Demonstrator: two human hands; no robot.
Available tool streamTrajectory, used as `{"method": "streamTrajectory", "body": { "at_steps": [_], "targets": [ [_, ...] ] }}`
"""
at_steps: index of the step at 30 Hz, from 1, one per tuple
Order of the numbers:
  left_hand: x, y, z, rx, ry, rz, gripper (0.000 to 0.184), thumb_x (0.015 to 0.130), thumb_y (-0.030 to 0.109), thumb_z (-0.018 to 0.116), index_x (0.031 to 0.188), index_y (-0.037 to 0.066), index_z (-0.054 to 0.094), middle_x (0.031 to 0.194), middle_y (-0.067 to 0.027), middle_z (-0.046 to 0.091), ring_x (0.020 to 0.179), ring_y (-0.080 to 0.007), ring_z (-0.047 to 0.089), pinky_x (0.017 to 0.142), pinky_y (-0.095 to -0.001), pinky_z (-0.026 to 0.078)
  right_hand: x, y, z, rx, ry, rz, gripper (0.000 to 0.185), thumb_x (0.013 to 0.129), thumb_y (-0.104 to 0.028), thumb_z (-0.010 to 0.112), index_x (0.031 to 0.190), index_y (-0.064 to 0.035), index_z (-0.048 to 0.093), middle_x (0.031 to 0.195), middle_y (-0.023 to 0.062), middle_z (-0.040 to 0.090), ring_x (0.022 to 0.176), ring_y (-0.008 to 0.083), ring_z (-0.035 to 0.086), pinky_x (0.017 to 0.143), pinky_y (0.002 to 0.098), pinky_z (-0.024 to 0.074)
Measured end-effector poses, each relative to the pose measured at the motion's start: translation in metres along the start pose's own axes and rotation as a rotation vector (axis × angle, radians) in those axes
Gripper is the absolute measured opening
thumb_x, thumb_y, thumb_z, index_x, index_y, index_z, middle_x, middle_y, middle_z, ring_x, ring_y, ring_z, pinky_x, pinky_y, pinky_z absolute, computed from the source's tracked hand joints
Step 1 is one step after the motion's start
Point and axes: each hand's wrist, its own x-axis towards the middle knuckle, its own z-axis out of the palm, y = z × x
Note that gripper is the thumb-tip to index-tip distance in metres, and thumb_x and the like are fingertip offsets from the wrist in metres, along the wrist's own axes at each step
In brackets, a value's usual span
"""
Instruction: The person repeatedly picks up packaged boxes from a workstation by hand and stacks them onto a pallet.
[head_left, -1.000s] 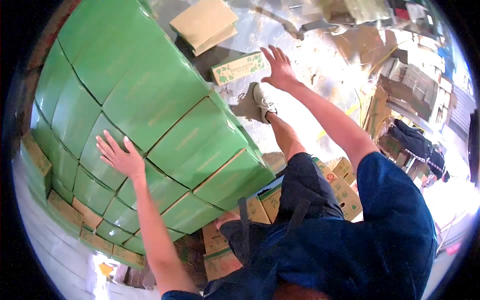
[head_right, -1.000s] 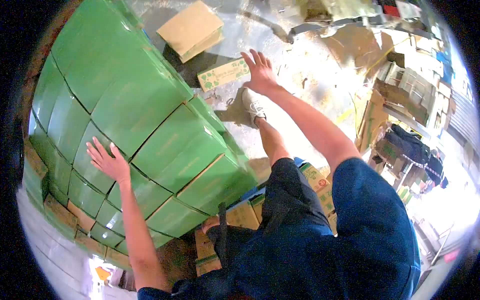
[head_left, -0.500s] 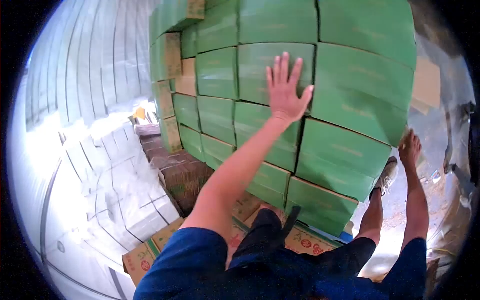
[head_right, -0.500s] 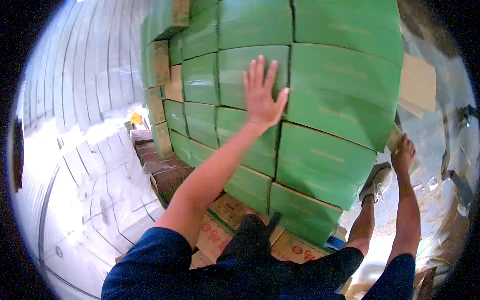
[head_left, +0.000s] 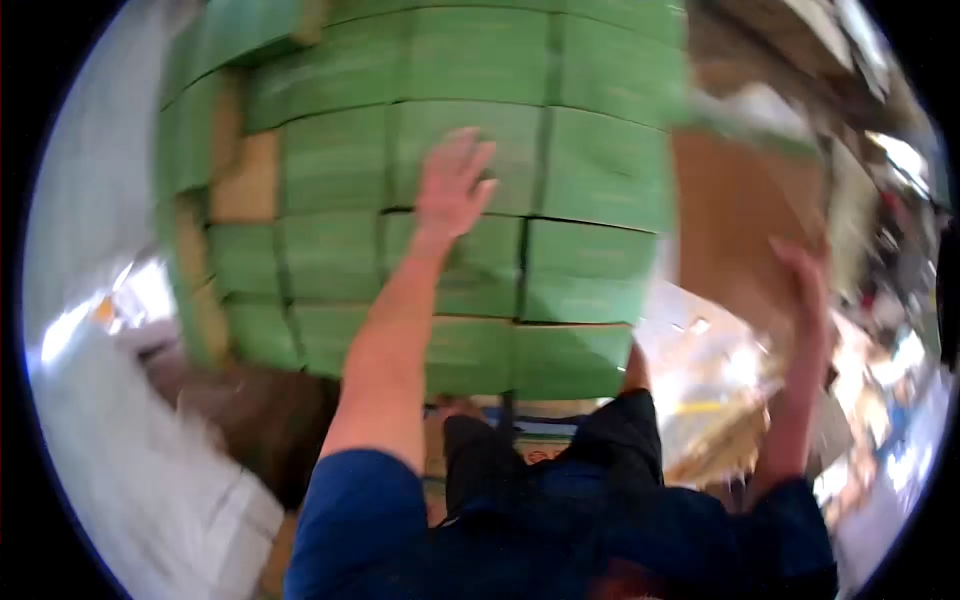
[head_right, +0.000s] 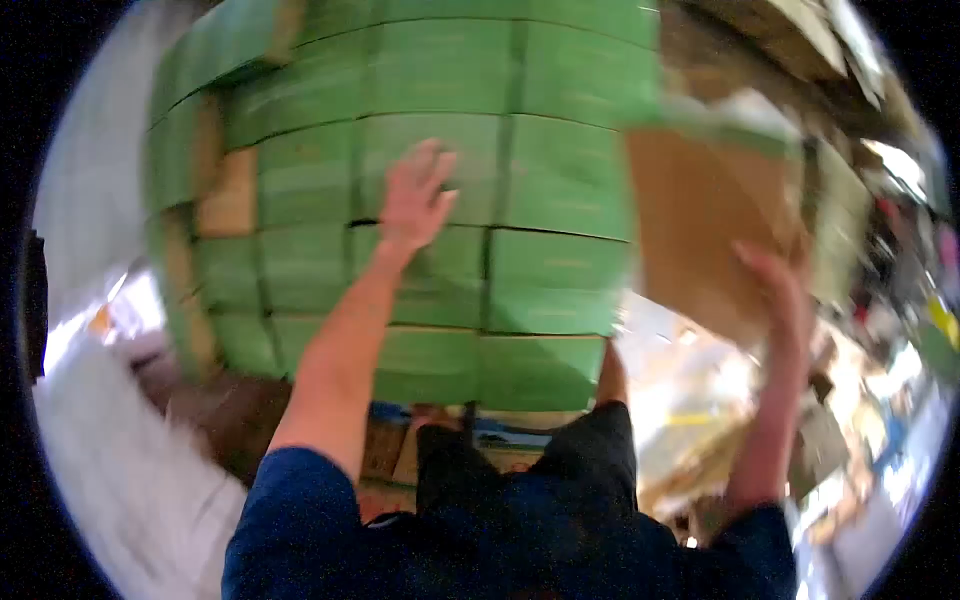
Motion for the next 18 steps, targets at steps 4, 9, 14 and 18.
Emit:
{"method": "streamTrajectory", "body": {
  "at_steps": [4,9,14,18],
  "targets": [
    [-0.003,0.005,0.012,0.016,-0.155,-0.144,0.051,0.088,0.034,0.056,0.135,0.017,0.048,0.146,-0.0092,0.040,0.133,-0.0301,0.038,0.107,-0.0473,0.032,0.068,-0.080,0.183,0.547,-0.289,0.090,0.040,0.083,-0.024,0.067,0.117,-0.0032,0.061,0.111,0.0032,0.065,0.104,0.0143,0.059,0.092,0.0294,0.0447],
    [-0.001,-0.016,0.007,-0.070,-0.284,-0.210,0.052,0.088,0.035,0.056,0.135,0.015,0.050,0.142,-0.0127,0.043,0.132,-0.0311,0.037,0.111,-0.0473,0.026,0.104,-0.123,0.390,0.827,-0.512,0.299,0.052,0.078,-0.032,0.074,0.117,-0.0031,0.055,0.109,0.0098,0.062,0.100,0.0225,0.059,0.091,0.0352,0.0468],
    [-0.005,-0.021,0.015,-0.175,-0.047,-0.099,0.041,0.084,0.031,0.060,0.117,0.007,0.060,0.134,-0.0137,0.049,0.130,-0.0347,0.038,0.114,-0.0486,0.024,0.097,-0.141,0.470,0.669,-0.550,0.316,0.054,0.074,-0.035,0.076,0.115,-0.0039,0.058,0.108,0.0094,0.062,0.096,0.0217,0.059,0.091,0.0339,0.0443],
    [-0.006,-0.028,0.009,-0.224,-0.139,-0.073,0.039,0.088,0.036,0.056,0.114,0.008,0.060,0.130,-0.0152,0.052,0.131,-0.0327,0.038,0.114,-0.0488,0.023,0.104,-0.155,0.520,0.723,-0.555,0.243,0.056,0.070,-0.034,0.078,0.113,-0.0033,0.060,0.106,0.0077,0.065,0.092,0.0204,0.061,0.084,0.0324,0.0459]
  ]
}}
